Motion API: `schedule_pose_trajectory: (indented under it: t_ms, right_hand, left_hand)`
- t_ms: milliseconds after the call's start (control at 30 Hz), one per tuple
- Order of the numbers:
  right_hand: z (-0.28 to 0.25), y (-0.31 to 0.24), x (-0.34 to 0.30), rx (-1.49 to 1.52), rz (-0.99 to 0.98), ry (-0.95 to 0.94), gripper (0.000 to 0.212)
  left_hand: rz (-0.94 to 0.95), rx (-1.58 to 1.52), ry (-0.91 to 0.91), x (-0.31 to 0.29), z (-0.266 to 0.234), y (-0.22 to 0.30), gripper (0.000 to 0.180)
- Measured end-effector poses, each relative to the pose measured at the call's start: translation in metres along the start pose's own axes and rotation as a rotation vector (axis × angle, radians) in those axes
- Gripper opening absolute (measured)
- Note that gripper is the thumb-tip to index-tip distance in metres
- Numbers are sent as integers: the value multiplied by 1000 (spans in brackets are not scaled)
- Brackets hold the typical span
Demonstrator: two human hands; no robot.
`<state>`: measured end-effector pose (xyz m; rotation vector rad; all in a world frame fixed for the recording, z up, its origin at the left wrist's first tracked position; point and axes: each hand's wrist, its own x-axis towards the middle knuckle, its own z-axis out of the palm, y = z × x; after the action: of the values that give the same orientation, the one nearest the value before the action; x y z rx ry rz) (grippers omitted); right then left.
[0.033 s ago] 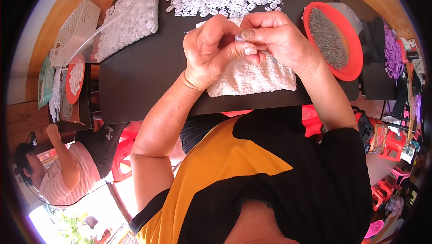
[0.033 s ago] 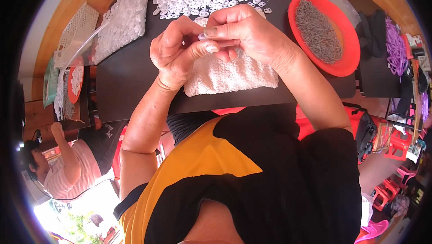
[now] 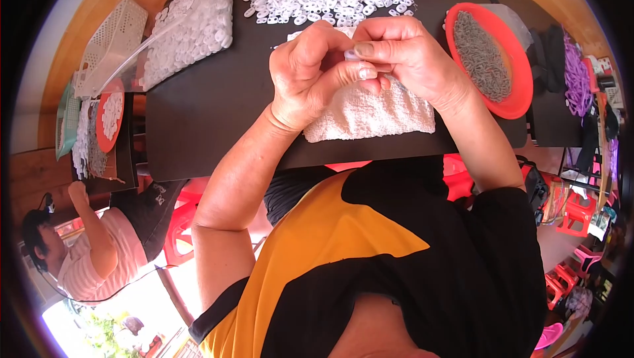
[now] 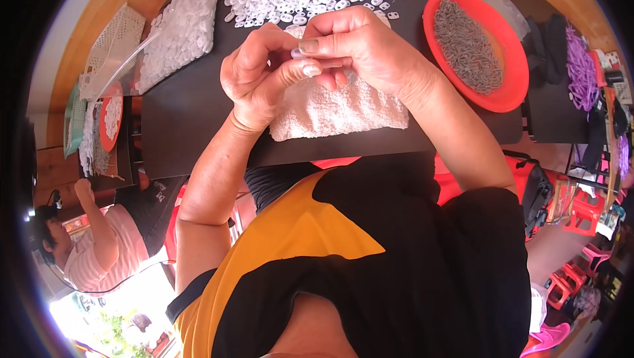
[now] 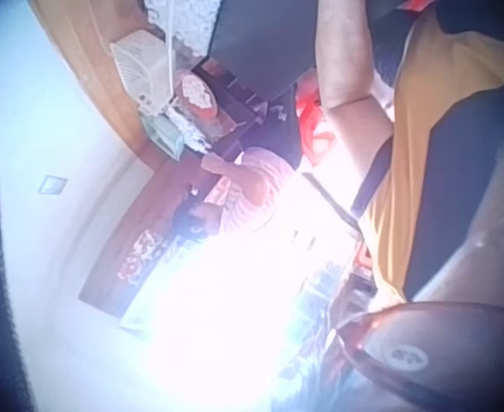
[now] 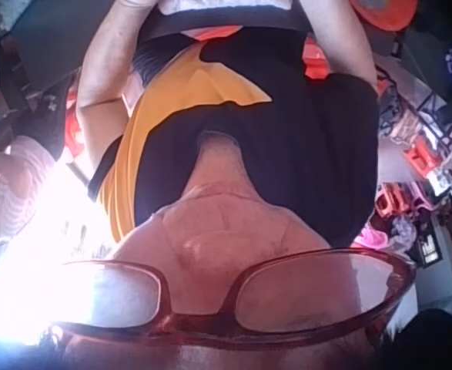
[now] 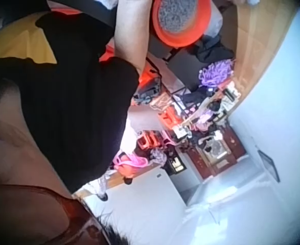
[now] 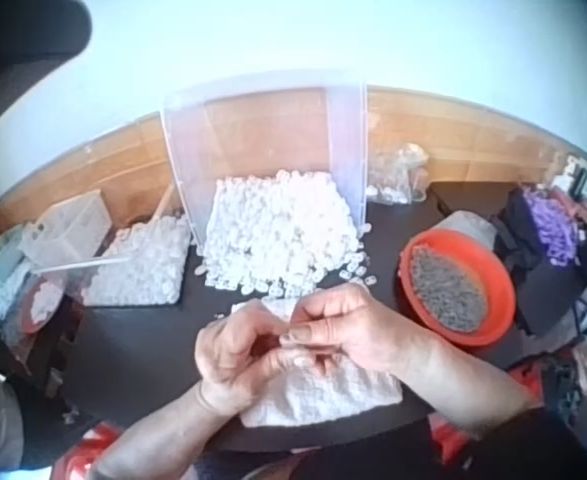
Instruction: The recorder is manually inserting small metal pins into white plastic housings on a workbench.
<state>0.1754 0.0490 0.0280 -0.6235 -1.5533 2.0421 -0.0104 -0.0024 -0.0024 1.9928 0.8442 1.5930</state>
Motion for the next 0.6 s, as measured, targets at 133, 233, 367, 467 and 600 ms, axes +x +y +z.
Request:
schedule_pose_trajectory:
  t_ms: [133,233,367,467,600]
  right_hand:
    - [1,0,3,-111,-101,127,20]
    - [-6,2,5,-152,-94,101,21]
    - [-3,-3,1,-176,-59,98,22]
    - [-4,-1,1,-121,-29,50,23]
    - [-4,3,2,-75,-9,22,21]
  left_hand:
    - [2,99,48,3,7,-1,22]
    - [-91,-75,49,1,9,1,29]
    - [-180,-177,50,-2,9,2,27]
    - [-159,-126,33,-2,7,3,26]
    - [-52,55,-8,-3,2,-2,25]
